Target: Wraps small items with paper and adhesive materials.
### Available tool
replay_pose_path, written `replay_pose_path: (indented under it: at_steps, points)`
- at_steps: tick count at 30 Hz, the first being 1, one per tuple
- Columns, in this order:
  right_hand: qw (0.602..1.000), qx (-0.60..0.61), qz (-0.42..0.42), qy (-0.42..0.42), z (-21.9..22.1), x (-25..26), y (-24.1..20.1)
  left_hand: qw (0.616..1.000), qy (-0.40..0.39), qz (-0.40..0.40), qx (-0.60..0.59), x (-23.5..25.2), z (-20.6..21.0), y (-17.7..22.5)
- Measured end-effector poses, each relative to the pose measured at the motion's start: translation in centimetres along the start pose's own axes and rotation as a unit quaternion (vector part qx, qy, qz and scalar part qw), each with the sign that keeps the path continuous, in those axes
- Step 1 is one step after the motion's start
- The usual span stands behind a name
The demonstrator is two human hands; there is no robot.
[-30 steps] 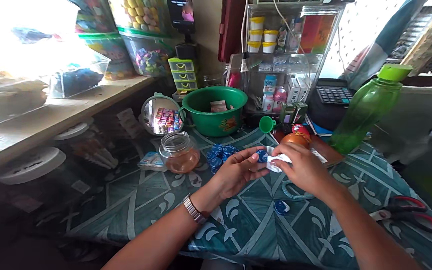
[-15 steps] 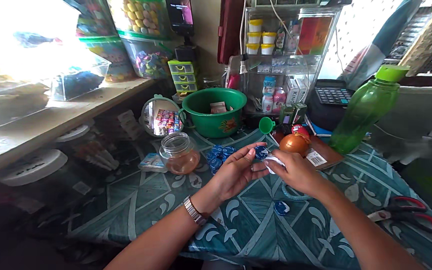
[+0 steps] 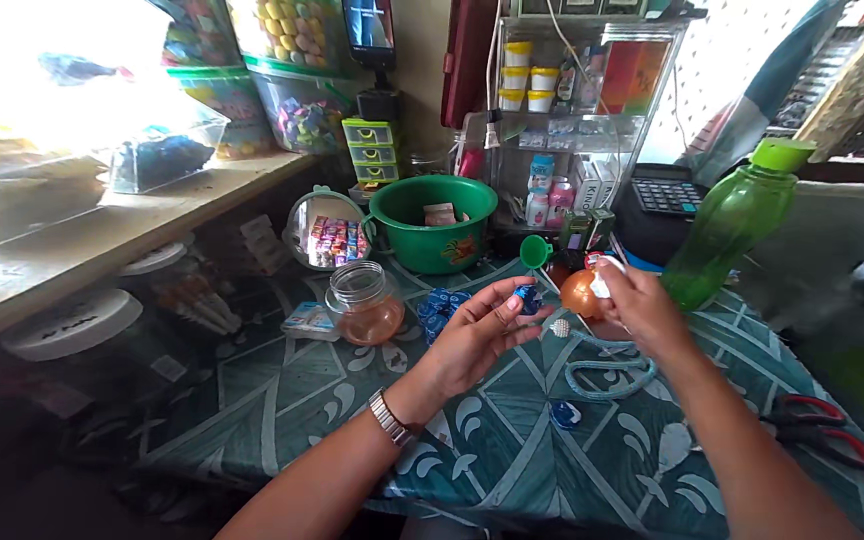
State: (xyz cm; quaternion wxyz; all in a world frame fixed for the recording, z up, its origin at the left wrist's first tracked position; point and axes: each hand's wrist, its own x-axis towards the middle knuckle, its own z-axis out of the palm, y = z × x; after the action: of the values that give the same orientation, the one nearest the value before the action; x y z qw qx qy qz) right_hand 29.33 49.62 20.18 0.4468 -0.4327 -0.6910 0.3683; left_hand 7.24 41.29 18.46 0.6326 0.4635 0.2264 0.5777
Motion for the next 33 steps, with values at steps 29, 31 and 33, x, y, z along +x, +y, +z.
replay_pose_path:
  at_steps: [29,31,33]
  points:
    - [0.956,-0.003,-0.293,0.003,2.9,-2.3,-0.4,0.996,0.075,-0.045,-0.028,0.3,0.4,-0.6]
    - [0.960,-0.009,-0.279,-0.038,2.8,-2.1,-0.2,0.997,0.066,-0.044,-0.015,0.2,0.4,-0.5]
    - [0.962,-0.033,-0.262,-0.062,3.3,-2.2,0.2,0.997,0.062,-0.035,-0.009,0.2,0.4,-0.6]
